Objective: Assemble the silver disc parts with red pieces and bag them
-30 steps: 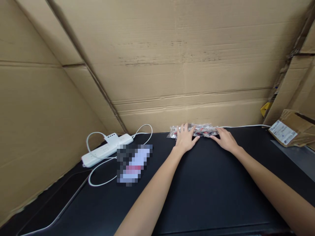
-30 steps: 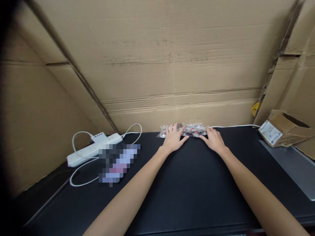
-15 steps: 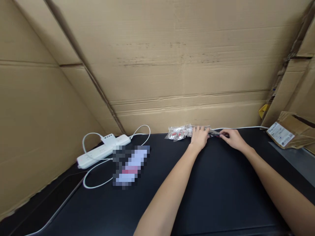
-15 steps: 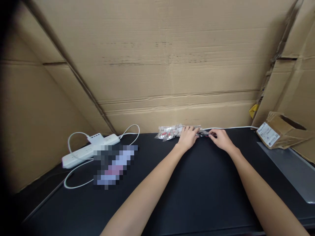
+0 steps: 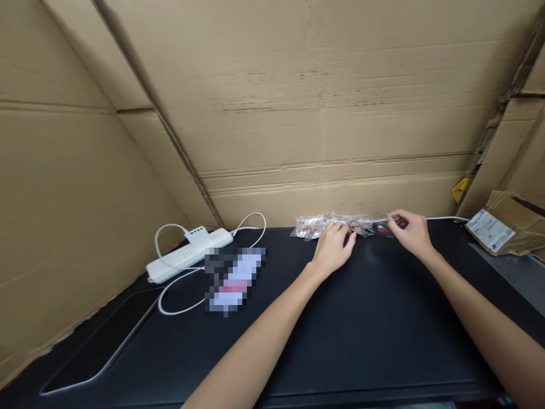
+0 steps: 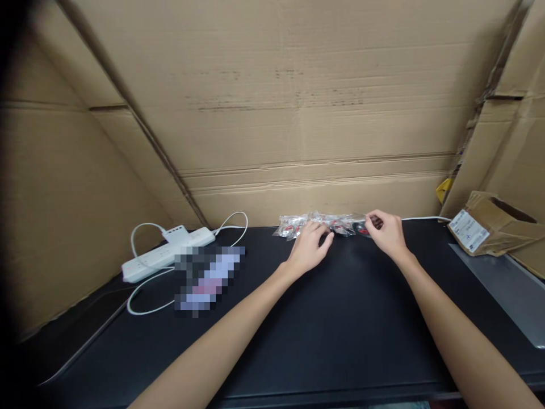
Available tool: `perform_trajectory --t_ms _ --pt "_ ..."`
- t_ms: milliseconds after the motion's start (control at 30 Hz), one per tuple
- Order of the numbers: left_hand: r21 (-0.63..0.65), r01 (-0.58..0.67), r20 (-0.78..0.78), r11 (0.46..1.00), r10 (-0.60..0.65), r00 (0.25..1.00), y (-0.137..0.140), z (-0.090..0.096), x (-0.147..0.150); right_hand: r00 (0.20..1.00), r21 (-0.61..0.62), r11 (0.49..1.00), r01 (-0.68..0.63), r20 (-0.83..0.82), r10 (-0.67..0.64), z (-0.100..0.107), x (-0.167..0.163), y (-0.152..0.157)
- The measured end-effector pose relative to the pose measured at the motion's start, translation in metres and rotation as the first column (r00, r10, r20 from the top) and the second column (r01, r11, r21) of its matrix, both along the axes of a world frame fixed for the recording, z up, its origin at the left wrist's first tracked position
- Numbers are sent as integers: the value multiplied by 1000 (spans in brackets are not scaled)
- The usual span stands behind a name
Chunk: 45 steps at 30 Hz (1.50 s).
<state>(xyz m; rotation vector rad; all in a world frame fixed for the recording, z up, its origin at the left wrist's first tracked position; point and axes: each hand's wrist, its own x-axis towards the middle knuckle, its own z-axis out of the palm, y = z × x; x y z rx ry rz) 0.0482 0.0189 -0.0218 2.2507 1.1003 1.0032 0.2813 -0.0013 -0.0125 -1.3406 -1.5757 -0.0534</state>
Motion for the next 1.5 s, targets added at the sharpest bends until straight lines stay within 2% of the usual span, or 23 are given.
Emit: perform_trajectory --t_ms 33,100,167,200,233,267,300,333,367,433,533,600,700,800,933,1100,1233,1400,1500 --pt "-139 20 72 990 -10 997 -3 1 -2 1000 38 999 12 -15 -11 2 -6 -3" --pt "-343 66 149 937 -15 989 -8 3 -6 999 129 991 45 -25 -42 7 -20 -11" --pt "-517 186 260 835 -53 964 -12 5 -11 999 214 977 13 30 -20 9 -36 -21" --pt "-621 321 393 715 -69 917 -15 6 -13 997 228 972 -56 72 41 9 -45 -27" --pt "-671 456 530 585 -52 846 -17 7 -16 984 227 961 -155 123 130 9 -54 -33" --pt "-665 562 637 493 -20 771 -19 7 -20 955 207 941 -267 185 231 7 -63 -39" --pt "-639 617 702 459 20 712 -21 6 -23 909 161 913 -376 257 329 5 -71 -44" --pt "-618 622 730 481 57 681 -23 4 -27 848 110 877 -467 335 410 3 -77 -48" --pt "-603 598 739 528 85 669 -24 2 -30 788 51 847 -529 400 468 0 -83 -52" --pt "-590 547 732 594 108 672 -25 -3 -37 728 -26 823 -567 452 516 -4 -89 -55" --pt "-581 518 716 628 92 691 -25 -8 -43 779 -22 875 -483 445 441 -7 -88 -51" --pt "-562 482 698 672 72 712 -26 -7 -44 830 -2 916 -402 422 365 -9 -84 -45" --pt "-512 469 681 720 7 733 -30 -3 -42 867 5 933 -359 372 331 -11 -78 -39" --pt "-514 491 675 704 -22 737 -36 0 -38 849 -19 917 -397 372 375 -14 -78 -37" --pt "-555 459 665 693 39 746 -42 -1 -34 852 -21 906 -422 333 404 -17 -81 -39" --pt "-575 498 697 649 70 714 -43 -3 -31 920 -7 929 -370 135 368 -16 -86 -41" --pt "-587 517 675 623 24 737 -42 -3 -32 946 -56 945 -323 -42 321 -19 -87 -37" --pt "-594 468 642 654 35 766 -40 -5 -33 928 -116 940 -321 -238 288 -23 -87 -32" --pt "-590 446 655 673 77 751 -40 -6 -32 962 13 970 -242 -128 242 -16 -88 -39"
